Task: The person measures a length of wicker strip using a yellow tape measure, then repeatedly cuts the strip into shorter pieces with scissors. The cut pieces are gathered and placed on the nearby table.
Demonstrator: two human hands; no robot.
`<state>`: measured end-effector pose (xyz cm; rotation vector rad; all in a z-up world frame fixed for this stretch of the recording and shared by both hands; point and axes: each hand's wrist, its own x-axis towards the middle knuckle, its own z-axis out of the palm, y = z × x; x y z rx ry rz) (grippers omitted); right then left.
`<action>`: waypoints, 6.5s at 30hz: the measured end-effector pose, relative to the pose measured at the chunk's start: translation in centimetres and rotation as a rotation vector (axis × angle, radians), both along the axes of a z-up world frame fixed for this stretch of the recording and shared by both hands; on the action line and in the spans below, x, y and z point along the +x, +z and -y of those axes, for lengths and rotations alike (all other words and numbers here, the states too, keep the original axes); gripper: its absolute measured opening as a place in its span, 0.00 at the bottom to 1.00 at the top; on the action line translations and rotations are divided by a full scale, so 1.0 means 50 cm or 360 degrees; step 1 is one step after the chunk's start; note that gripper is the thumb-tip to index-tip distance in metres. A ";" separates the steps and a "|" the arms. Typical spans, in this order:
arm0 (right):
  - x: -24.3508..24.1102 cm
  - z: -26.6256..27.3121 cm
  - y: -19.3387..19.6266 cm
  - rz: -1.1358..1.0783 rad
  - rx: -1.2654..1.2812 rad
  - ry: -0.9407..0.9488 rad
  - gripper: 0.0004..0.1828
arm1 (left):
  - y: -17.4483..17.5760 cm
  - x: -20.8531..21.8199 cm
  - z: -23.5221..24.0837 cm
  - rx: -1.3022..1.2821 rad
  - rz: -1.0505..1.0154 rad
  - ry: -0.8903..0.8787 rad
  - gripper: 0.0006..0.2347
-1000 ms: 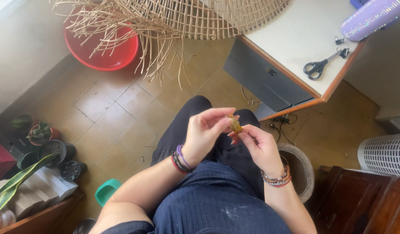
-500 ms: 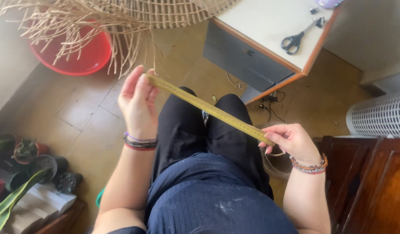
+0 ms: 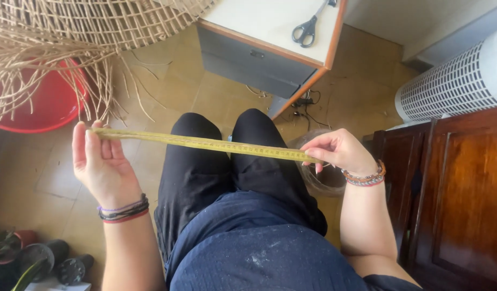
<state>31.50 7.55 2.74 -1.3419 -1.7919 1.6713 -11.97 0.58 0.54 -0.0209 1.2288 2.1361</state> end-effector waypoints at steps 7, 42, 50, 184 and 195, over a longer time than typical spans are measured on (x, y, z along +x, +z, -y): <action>0.013 -0.005 -0.003 0.0179 -0.0094 -0.0020 0.10 | -0.020 -0.013 0.009 -0.0009 0.0025 0.0032 0.14; -0.153 -0.002 -0.079 0.0090 0.0104 0.0379 0.10 | -0.133 0.297 -0.004 0.0103 -0.2869 -0.1457 0.06; -0.187 0.005 -0.063 0.0165 0.0100 0.0329 0.10 | -0.083 0.284 0.010 -0.0326 -0.2950 -0.1596 0.08; -0.194 -0.033 -0.153 -0.0303 0.0033 -0.0165 0.17 | -0.103 0.188 -0.069 0.0604 -0.0699 -0.1981 0.14; -0.189 -0.097 -0.163 -0.0483 -0.0030 -0.0564 0.06 | -0.311 0.222 -0.075 -0.0732 -0.1686 -0.3191 0.16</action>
